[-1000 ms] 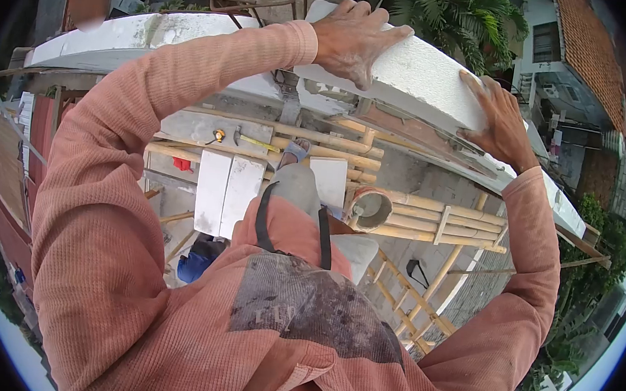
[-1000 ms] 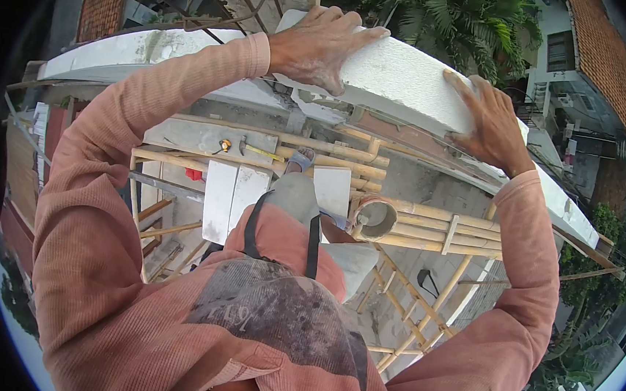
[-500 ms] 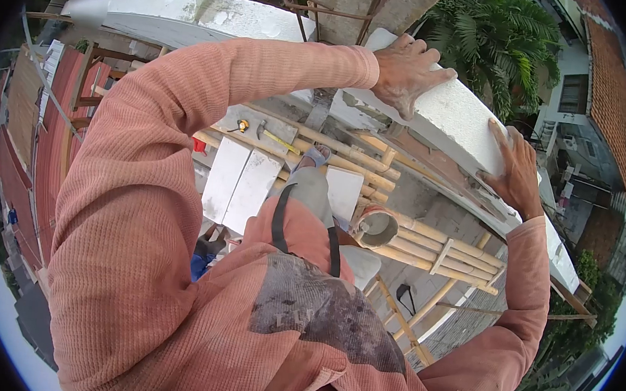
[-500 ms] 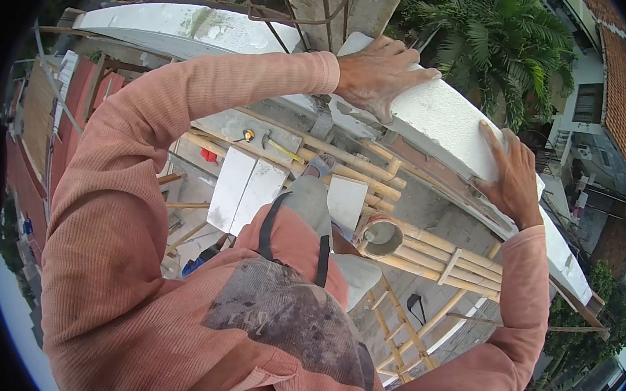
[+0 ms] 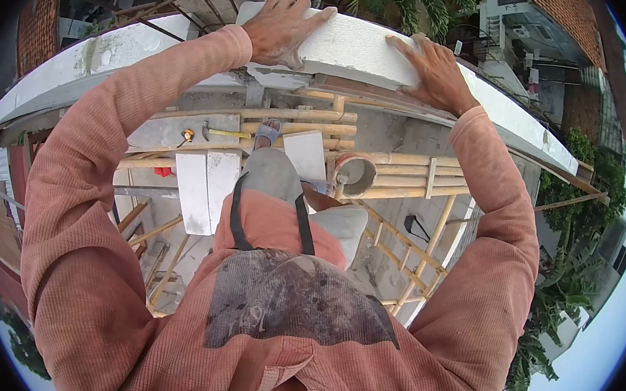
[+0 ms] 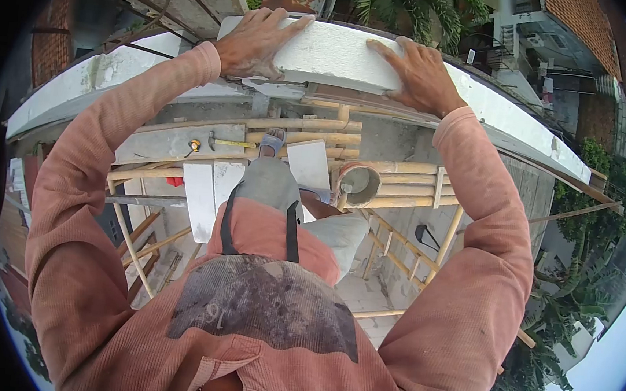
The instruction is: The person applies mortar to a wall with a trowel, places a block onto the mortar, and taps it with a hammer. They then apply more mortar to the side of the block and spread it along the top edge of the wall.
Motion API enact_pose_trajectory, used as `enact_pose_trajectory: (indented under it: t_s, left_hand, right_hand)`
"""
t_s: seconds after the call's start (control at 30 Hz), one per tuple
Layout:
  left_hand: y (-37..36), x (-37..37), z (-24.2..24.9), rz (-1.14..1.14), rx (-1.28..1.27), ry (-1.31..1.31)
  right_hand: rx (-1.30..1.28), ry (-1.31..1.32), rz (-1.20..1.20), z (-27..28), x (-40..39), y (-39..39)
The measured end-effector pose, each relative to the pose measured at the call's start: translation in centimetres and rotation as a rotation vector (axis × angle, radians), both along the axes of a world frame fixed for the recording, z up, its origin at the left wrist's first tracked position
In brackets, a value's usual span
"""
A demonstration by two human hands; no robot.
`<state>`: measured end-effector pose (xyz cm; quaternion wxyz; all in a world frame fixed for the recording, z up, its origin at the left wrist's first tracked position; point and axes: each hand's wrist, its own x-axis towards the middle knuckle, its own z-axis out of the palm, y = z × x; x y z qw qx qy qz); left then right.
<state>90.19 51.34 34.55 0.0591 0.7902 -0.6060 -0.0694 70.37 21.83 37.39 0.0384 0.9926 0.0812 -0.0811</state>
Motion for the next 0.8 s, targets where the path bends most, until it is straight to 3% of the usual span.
enact_pose_trajectory:
  t_s: [0.2,0.3,0.53,0.8]
  left_hand:
    - [-0.2,0.0,-0.5,0.007,-0.032,-0.048]
    - [-0.1,-0.4,-0.4,0.033,0.07,0.04]
    - [0.4,-1.0,-4.1,0.065,0.133,0.085]
    - [-0.3,-1.2,-3.5,0.068,0.162,0.029]
  right_hand:
    - [-0.006,-0.011,-0.017,-0.8,-0.8,-0.3]
    - [0.0,-0.042,0.004,-1.6,-0.5,0.6]
    - [-0.029,-0.011,-0.037,-4.7,-1.0,1.3]
    - [-0.111,-0.119,-0.071,-6.4,-1.5,1.8]
